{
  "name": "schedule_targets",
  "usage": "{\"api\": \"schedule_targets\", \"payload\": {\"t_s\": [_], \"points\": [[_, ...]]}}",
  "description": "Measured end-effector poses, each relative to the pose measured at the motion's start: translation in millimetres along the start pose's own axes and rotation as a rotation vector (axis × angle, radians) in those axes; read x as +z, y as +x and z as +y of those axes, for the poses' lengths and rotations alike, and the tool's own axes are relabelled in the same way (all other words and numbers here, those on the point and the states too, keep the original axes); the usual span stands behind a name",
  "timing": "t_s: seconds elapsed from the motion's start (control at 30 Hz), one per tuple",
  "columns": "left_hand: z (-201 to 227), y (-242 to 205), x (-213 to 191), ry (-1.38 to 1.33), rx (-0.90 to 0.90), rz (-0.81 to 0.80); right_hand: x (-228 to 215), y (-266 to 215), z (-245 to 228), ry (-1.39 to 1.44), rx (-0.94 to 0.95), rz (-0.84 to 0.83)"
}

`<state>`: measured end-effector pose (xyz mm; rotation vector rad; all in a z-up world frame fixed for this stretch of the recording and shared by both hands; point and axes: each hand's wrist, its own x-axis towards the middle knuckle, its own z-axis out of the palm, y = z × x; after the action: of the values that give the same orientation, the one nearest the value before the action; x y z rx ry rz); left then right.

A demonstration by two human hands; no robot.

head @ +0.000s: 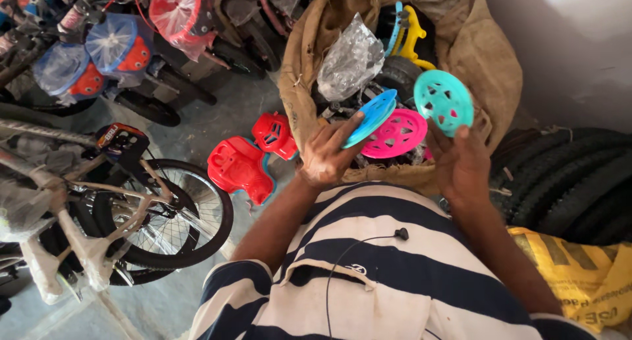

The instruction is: The person retrieves colorful plastic wheel caps from a sack, then sits on the floor to attach them to small rubber tires using metal rods. The person uses pliers to secure the components and places the assembled wheels on the floor.

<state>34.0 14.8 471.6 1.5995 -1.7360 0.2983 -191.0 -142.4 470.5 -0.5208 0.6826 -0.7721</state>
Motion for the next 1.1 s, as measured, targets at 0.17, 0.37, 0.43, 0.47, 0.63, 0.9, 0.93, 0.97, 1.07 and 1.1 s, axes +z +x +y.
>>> {"api": "schedule_targets", "payload": {"t_s": [0.17,0.37,0.43,0.47,0.63,0.9,0.93,0.97,1.07,1.1], "points": [[2,-7,12,-0.072,-0.043,-0.003,14,8,8,-0.336,-0.010,0.037],[2,-16,29,-0.383,-0.637,0.031,17,3,7,-0.260,-0.090,-0.040],[-1,-21,31,-0.447,-0.764,0.087,16,3,6,-0.251,-0.102,-0.056],[-2,-25,32,-0.522,-0.808,0.077,14,3,6,-0.246,-0.110,-0.060],[-4,-40,46,-0.793,-0.944,0.028,8,4,11,-0.199,-0.119,-0.037],[2,-52,68,-0.908,-0.902,0.028,-8,10,5,-0.226,-0.275,0.060],[2,-52,67,-0.939,-0.887,0.072,-12,13,0,-0.202,-0.314,0.056],[2,-50,65,-0.993,-0.873,0.101,-16,14,-6,-0.178,-0.353,0.052],[3,-41,58,-1.089,-0.851,0.145,-28,14,-18,-0.156,-0.372,0.030],[4,-39,56,-1.076,-0.859,0.136,-31,14,-19,-0.163,-0.380,0.029]]}}
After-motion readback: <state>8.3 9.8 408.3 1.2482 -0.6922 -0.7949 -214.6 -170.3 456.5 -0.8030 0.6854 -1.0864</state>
